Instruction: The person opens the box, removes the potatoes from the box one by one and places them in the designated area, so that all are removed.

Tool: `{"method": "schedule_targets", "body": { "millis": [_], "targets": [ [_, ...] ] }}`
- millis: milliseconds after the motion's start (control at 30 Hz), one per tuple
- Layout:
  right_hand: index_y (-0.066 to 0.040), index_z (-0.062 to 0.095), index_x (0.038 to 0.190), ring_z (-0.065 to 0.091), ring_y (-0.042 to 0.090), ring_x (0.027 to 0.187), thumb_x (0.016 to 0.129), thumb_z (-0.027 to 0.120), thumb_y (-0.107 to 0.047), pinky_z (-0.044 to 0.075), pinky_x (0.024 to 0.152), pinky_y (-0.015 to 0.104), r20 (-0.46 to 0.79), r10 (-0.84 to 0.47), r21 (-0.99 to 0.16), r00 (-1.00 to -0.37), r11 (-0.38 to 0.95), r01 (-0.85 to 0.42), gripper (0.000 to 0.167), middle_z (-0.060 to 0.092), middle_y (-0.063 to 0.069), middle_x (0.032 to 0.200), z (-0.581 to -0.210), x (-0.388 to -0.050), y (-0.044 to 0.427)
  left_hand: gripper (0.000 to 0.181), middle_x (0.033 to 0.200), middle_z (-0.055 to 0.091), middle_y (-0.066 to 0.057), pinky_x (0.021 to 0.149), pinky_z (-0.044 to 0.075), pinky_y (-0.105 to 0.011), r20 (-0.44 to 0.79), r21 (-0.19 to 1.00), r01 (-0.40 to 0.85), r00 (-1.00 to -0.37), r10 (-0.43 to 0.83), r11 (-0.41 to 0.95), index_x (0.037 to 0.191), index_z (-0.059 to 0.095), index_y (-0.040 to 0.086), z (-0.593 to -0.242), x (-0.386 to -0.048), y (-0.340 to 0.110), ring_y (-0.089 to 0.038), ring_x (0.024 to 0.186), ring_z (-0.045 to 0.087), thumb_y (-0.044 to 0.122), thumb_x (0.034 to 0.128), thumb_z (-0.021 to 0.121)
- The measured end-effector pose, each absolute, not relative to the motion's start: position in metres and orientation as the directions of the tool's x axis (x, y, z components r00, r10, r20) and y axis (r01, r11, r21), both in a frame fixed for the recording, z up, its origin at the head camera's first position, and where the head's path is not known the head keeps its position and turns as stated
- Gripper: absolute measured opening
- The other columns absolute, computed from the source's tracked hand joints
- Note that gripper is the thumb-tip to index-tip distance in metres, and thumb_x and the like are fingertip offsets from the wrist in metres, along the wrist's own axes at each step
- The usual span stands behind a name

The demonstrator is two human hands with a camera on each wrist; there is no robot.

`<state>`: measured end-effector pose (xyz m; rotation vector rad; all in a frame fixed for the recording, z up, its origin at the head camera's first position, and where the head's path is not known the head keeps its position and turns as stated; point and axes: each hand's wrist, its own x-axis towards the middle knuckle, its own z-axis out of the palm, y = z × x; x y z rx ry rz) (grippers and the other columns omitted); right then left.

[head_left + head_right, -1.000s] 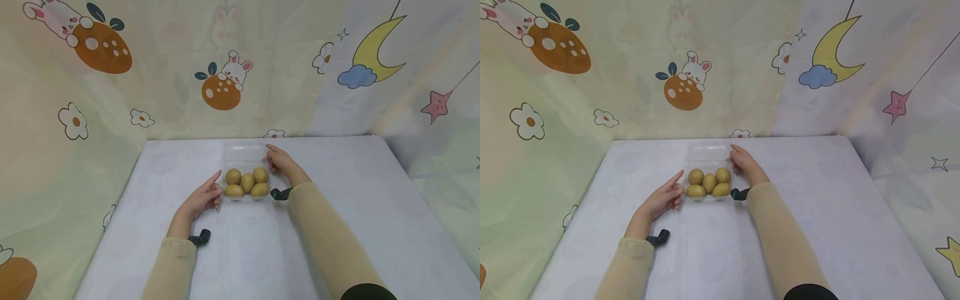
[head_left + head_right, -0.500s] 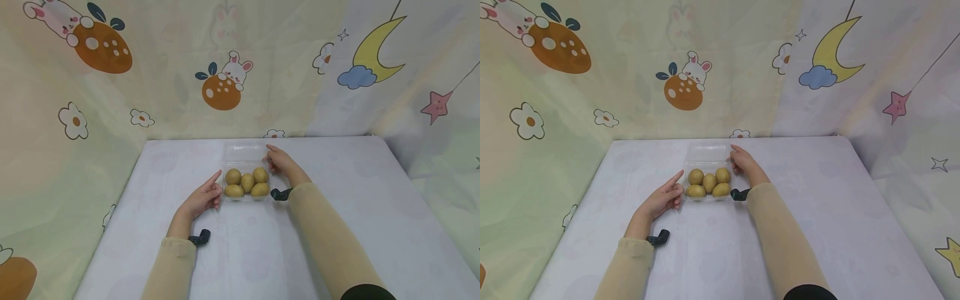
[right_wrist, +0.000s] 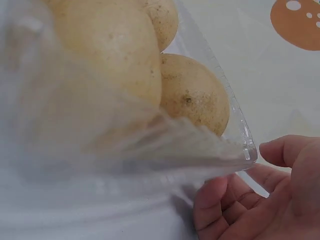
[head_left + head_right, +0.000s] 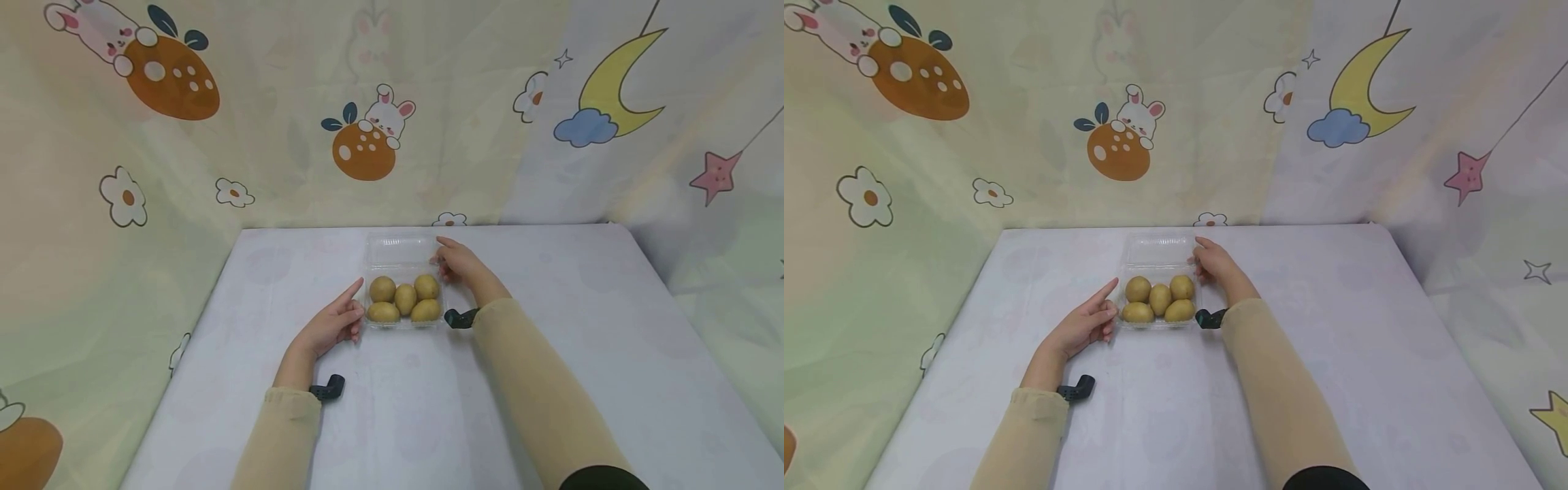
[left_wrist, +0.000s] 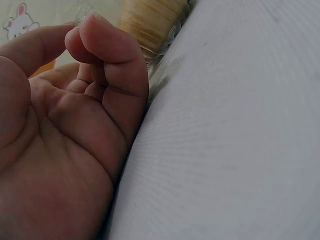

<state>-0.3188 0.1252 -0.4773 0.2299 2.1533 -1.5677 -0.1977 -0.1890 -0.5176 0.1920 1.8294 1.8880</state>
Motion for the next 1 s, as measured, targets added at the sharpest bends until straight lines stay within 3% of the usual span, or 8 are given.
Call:
{"method": "schedule_targets", "body": {
  "millis": [133,233,367,500,700,1000],
  "targets": [
    [-0.024,0.031,0.156,0.057,0.015,0.073,0.1,0.041,-0.023,0.054,0.066,0.026,-0.43,-0.128,-0.864,-0.894,0.347,0.366,0.057,0.05,0.014,0.131,-0.473,-0.32,0.127,0.07,0.089,0.046,-0.003,0.063,0.052,-0.029,-0.239,0.967,-0.253,-0.865,0.441,0.027,0.157,0.02,0.038,-0.518,-0.197,-0.189,-0.015,0.071,0.047,0.021,0.1005,0.057],
    [-0.02,0.037,0.153,0.06,0.019,0.087,0.103,0.041,-0.026,0.057,0.076,0.031,-0.4,-0.105,-0.867,-0.911,0.367,0.338,0.05,0.044,0.014,0.145,-0.466,-0.321,0.129,0.07,0.089,0.046,-0.003,0.063,0.051,-0.029,-0.237,0.968,-0.251,-0.864,0.444,0.028,0.158,0.019,0.037,-0.518,-0.197,-0.189,-0.015,0.071,0.047,0.021,0.1005,0.057],
    [-0.015,0.044,0.149,0.058,0.024,0.101,0.103,0.044,-0.026,0.055,0.089,0.036,-0.383,-0.075,-0.88,-0.921,0.331,0.34,0.047,0.042,0.01,0.151,-0.449,-0.321,0.131,0.07,0.09,0.046,-0.003,0.063,0.051,-0.029,-0.236,0.968,-0.249,-0.865,0.442,0.03,0.157,0.02,0.037,-0.519,-0.198,-0.189,-0.015,0.071,0.047,0.021,0.1003,0.057],
    [-0.014,0.049,0.145,0.059,0.022,0.098,0.101,0.049,-0.025,0.055,0.081,0.03,-0.387,-0.108,-0.879,-0.916,0.343,0.332,0.045,0.048,0.008,0.145,-0.431,-0.321,0.134,0.07,0.089,0.046,-0.003,0.063,0.052,-0.029,-0.239,0.968,-0.25,-0.868,0.436,0.032,0.157,0.021,0.038,-0.519,-0.198,-0.189,-0.014,0.071,0.047,0.021,0.1004,0.057],
    [-0.016,0.058,0.133,0.059,0.021,0.088,0.099,0.055,-0.032,0.051,0.07,0.026,-0.381,-0.267,-0.835,-0.885,0.51,0.206,0.038,0.058,0.01,0.129,-0.415,-0.313,0.137,0.069,0.09,0.046,-0.004,0.063,0.052,-0.029,-0.241,0.967,-0.252,-0.868,0.434,0.034,0.157,0.02,0.038,-0.517,-0.197,-0.188,-0.015,0.071,0.047,0.02,0.101,0.056],
    [-0.02,0.064,0.125,0.058,0.033,0.086,0.097,0.062,-0.03,0.043,0.062,0.027,-0.421,-0.572,-0.807,-0.704,0.59,0.003,0.03,0.06,0.011,0.12,-0.416,-0.297,0.123,0.07,0.09,0.046,-0.003,0.064,0.052,-0.03,-0.24,0.968,-0.248,-0.867,0.437,0.039,0.158,0.018,0.037,-0.517,-0.197,-0.189,-0.015,0.071,0.048,0.022,0.1008,0.057]
  ]
}}
